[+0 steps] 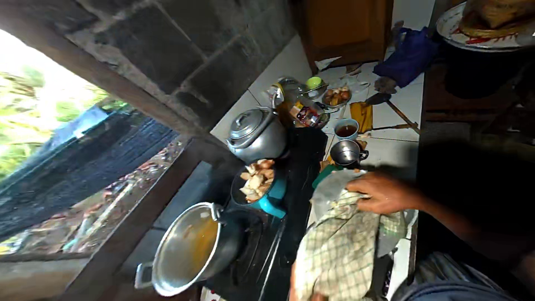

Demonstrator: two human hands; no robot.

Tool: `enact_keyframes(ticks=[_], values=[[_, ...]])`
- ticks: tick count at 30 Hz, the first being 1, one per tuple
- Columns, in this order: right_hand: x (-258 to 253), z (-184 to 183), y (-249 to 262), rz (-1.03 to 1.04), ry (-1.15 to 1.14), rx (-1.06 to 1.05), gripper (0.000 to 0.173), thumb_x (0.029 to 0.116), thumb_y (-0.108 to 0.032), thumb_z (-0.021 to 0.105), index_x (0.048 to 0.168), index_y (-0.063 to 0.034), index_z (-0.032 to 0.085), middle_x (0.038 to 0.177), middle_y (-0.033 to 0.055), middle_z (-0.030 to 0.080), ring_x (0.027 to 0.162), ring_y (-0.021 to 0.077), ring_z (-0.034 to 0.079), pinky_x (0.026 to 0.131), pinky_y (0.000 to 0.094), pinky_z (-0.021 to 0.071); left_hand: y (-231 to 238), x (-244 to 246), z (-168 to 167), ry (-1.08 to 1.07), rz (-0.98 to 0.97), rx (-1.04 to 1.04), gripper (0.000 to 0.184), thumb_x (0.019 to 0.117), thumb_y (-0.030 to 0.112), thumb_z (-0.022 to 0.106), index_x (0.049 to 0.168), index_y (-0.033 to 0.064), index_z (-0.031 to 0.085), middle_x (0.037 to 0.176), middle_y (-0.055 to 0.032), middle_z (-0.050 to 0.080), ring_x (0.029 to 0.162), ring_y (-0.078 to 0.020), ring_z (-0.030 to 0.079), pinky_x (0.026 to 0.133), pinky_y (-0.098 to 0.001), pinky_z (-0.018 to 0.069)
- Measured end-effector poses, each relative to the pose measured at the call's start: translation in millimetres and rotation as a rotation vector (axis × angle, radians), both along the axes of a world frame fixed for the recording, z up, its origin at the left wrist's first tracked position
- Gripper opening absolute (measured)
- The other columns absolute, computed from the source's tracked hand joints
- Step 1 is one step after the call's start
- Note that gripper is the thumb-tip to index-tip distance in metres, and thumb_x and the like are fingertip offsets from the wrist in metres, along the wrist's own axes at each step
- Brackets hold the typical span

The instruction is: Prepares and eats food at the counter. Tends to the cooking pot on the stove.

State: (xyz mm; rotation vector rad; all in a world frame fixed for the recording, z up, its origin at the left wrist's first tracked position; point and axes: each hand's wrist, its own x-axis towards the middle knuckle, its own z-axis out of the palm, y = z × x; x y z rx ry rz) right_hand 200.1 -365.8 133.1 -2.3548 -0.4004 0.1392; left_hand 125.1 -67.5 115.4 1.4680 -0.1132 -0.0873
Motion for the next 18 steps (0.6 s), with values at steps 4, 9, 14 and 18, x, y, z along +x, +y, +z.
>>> enact_keyframes(ticks=[4,9,14,18], values=[[-28,-37,-84,-0.256,0.082,0.024,0.019,0.0957,-0.016,0.064,0.099,0.0021,0.067,0.088,0.0193,0.067,0.088,0.0343,0.065,0.082,0.0566,0.0506,-105,16,9,0.376,-0.092,-0.036,0.052,0.091,-0.006,0.049,0.142,0.001,0.043,0.109,-0.0036,0.07,0.092,-0.0071,0.071,0.08,-0.0278,0.0616],[-22,-94,-168,-0.463,0.218,-0.076,0.019,0.0992,-0.014,0.064,0.099,0.0052,0.065,0.092,0.0248,0.065,0.091,0.0415,0.064,0.084,0.0629,0.0482,-207,48,-24,0.608,-0.335,-0.005,0.044,0.1036,0.008,0.053,0.145,0.0052,0.041,0.108,-0.0133,0.069,0.09,-0.0191,0.071,0.079,-0.0371,0.061],[5,-151,-216,-0.517,0.316,-0.103,0.022,0.0999,-0.013,0.063,0.105,0.0091,0.065,0.102,0.0306,0.066,0.103,0.0474,0.063,0.091,0.0661,0.0466,-268,63,-54,0.639,-0.427,0.129,0.05,0.1034,0.007,0.055,0.149,0.0055,0.036,0.115,-0.0146,0.064,0.095,-0.0182,0.068,0.083,-0.0348,0.0582],[35,-186,-235,-0.523,0.341,-0.061,0.026,0.097,-0.01,0.068,0.11,0.0123,0.065,0.112,0.0342,0.064,0.112,0.0499,0.061,0.097,0.0666,0.0447,-299,75,-62,0.641,-0.403,0.168,0.044,0.1036,0.006,0.054,0.145,0.0039,0.039,0.114,-0.0132,0.063,0.095,-0.0151,0.066,0.084,-0.0309,0.0561]])
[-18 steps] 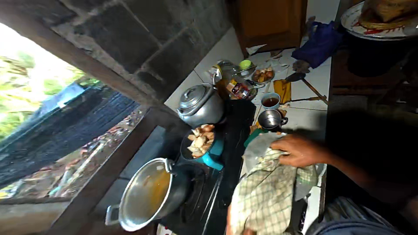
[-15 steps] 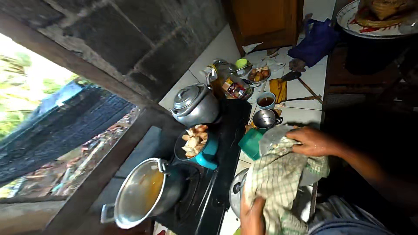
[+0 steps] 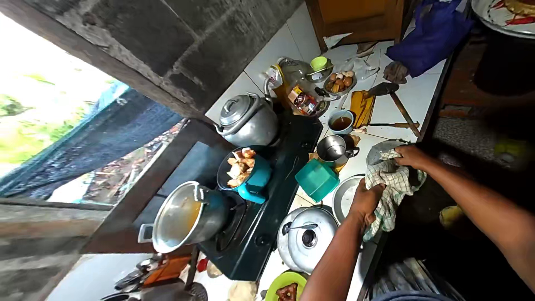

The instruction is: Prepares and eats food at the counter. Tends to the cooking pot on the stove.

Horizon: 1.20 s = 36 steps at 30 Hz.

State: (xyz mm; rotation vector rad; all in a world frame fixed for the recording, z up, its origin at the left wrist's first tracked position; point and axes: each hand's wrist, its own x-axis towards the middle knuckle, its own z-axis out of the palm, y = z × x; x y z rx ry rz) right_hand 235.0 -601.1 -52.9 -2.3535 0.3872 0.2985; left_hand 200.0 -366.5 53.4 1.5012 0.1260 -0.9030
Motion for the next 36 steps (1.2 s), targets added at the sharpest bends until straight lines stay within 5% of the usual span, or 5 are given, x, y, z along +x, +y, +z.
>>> enact_keyframes(ticks=[14,24,27,29,36], values=[[21,-14,-19,-0.065,-0.105,0.071,0.029,0.0964,0.001,0.062,0.124,0.0081,0.065,0.123,0.0333,0.065,0.121,0.0508,0.059,0.105,0.0674,0.0425,-32,20,2,-0.099,-0.001,0.01,0.049,0.1004,-0.001,0.053,0.146,0.0035,0.038,0.112,-0.0129,0.064,0.09,-0.0148,0.067,0.08,-0.0319,0.0576],[-155,57,53,0.436,-0.282,1.073,0.097,0.0931,-0.069,0.056,0.161,-0.0059,0.029,0.16,0.0023,0.044,0.144,0.0082,0.043,0.119,0.0315,0.0387,94,-99,57,-0.131,-0.004,-0.358,0.052,0.0895,-0.011,0.049,0.133,0.0156,0.054,0.113,0.0098,0.074,0.101,-0.0029,0.07,0.092,-0.027,0.0587],[-191,94,92,0.348,-0.118,1.226,0.065,0.0861,-0.039,0.078,0.137,-0.0071,0.054,0.115,-0.0162,0.068,0.104,-0.0124,0.061,0.092,0.0119,0.0505,110,-116,54,-0.142,-0.019,-0.518,0.055,0.0906,-0.01,0.053,0.135,0.0226,0.057,0.12,0.0103,0.072,0.108,-0.0025,0.068,0.098,-0.0264,0.0557],[-193,87,119,0.473,-0.219,1.297,0.05,0.0948,-0.031,0.072,0.14,-0.0162,0.056,0.122,-0.0188,0.068,0.111,-0.0109,0.061,0.099,0.0145,0.0513,126,-124,53,-0.239,-0.067,-0.537,0.056,0.0916,-0.008,0.053,0.138,0.0221,0.056,0.124,0.011,0.07,0.111,-0.0017,0.066,0.099,-0.0261,0.0545],[-191,85,205,0.794,-0.026,1.481,0.062,0.0903,-0.043,0.077,0.144,-0.0263,0.052,0.129,-0.0139,0.068,0.118,0.0008,0.064,0.104,0.026,0.053,195,-174,58,-0.951,0.077,0.288,0.051,0.0844,0.005,0.068,0.132,-0.0107,0.057,0.127,-0.0189,0.066,0.121,-0.0232,0.061,0.106,-0.0428,0.0491]])
